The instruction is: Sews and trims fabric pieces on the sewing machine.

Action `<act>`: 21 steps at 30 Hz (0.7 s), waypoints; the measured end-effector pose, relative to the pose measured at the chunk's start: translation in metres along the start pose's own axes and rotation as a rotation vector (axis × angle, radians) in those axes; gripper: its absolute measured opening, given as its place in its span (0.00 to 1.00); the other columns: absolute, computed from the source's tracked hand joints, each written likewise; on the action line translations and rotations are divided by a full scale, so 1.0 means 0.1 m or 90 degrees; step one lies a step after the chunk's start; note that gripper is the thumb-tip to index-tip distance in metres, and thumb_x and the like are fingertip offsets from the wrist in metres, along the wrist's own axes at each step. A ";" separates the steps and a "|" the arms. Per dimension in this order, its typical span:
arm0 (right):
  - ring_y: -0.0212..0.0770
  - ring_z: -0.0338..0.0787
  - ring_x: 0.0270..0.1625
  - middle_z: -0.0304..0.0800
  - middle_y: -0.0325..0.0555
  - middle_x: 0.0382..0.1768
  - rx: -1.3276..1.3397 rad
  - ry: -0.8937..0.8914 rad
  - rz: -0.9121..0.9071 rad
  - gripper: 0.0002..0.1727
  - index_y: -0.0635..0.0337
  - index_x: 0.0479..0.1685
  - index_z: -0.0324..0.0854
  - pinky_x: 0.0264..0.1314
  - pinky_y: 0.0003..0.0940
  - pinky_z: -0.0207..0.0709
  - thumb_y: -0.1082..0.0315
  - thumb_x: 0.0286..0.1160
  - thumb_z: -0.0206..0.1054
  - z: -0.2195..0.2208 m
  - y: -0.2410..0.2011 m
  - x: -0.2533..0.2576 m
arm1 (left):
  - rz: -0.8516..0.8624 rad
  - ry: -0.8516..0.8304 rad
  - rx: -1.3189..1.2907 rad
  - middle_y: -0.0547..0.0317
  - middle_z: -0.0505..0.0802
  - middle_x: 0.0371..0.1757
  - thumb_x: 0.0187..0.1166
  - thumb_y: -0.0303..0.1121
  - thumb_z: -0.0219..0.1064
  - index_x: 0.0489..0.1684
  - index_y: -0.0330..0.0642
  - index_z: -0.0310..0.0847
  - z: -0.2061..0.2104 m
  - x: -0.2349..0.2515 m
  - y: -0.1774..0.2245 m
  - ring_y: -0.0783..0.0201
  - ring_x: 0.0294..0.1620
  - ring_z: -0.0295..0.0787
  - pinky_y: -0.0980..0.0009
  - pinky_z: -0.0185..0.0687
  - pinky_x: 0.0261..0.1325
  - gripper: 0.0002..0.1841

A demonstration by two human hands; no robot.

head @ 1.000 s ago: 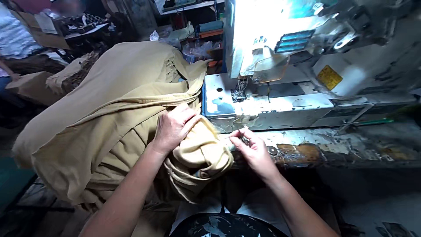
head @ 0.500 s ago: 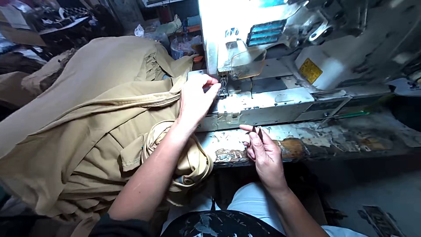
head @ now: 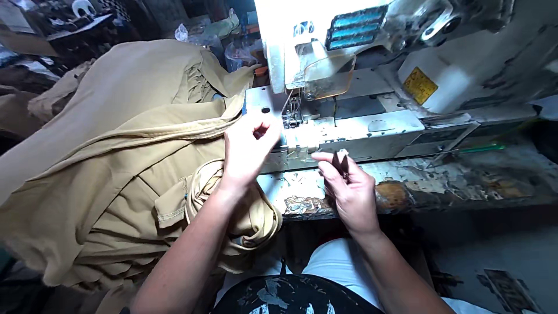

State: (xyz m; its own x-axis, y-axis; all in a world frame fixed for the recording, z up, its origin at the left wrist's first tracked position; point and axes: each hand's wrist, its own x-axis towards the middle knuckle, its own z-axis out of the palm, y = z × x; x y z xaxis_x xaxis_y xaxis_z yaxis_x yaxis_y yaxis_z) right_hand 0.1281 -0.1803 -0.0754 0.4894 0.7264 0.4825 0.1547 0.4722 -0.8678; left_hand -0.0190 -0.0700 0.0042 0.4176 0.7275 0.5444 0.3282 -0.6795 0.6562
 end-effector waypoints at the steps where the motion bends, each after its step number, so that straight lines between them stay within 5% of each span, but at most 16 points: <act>1: 0.15 0.75 0.28 0.85 0.29 0.39 -0.008 -0.011 -0.007 0.10 0.59 0.53 0.90 0.30 0.10 0.71 0.69 0.80 0.67 0.07 -0.04 0.09 | 0.014 -0.018 -0.003 0.63 0.85 0.30 0.78 0.28 0.68 0.30 0.41 0.84 -0.01 -0.10 0.03 0.78 0.28 0.79 0.83 0.75 0.32 0.06; 3: 0.17 0.75 0.25 0.87 0.29 0.39 0.035 -0.047 0.021 0.10 0.56 0.55 0.89 0.26 0.12 0.70 0.69 0.79 0.69 0.21 -0.13 0.28 | 0.060 -0.071 0.000 0.66 0.86 0.28 0.75 0.28 0.68 0.27 0.43 0.87 -0.01 -0.22 0.03 0.77 0.30 0.82 0.80 0.78 0.33 0.06; 7: 0.19 0.70 0.14 0.82 0.27 0.20 0.141 -0.052 0.112 0.02 0.50 0.42 0.89 0.17 0.14 0.66 0.68 0.78 0.71 0.31 -0.22 0.28 | 0.121 -0.185 0.049 0.69 0.89 0.28 0.71 0.32 0.71 0.25 0.47 0.90 -0.12 -0.24 0.01 0.75 0.36 0.84 0.73 0.74 0.43 0.06; 13: 0.20 0.72 0.17 0.85 0.30 0.23 0.204 -0.007 0.104 0.06 0.54 0.38 0.91 0.20 0.15 0.68 0.73 0.77 0.68 0.23 -0.11 -0.03 | 0.152 -0.152 0.126 0.58 0.93 0.52 0.84 0.35 0.60 0.54 0.49 0.95 -0.03 0.11 -0.28 0.57 0.62 0.83 0.52 0.68 0.67 0.14; 18: 0.18 0.73 0.18 0.87 0.26 0.27 0.105 0.072 0.023 0.06 0.53 0.45 0.89 0.20 0.13 0.68 0.73 0.79 0.68 0.12 -0.12 0.13 | 0.117 -0.127 0.180 0.53 0.90 0.55 0.84 0.37 0.60 0.55 0.49 0.94 0.01 0.16 -0.35 0.52 0.63 0.81 0.49 0.68 0.66 0.15; 21: 0.18 0.72 0.16 0.87 0.28 0.26 0.125 0.080 0.038 0.08 0.57 0.48 0.89 0.18 0.13 0.69 0.75 0.80 0.66 0.08 -0.16 0.16 | -0.037 -0.097 0.311 0.42 0.86 0.67 0.88 0.44 0.59 0.68 0.43 0.87 -0.11 0.30 -0.42 0.37 0.73 0.75 0.33 0.66 0.69 0.21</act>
State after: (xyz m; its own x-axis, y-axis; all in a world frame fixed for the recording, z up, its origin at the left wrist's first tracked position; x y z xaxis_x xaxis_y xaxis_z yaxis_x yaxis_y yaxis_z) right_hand 0.1270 -0.1720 -0.0530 0.5980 0.6934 0.4019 -0.0410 0.5272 -0.8487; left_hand -0.0295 -0.0189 -0.0017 0.4936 0.7675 0.4089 0.6965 -0.6305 0.3427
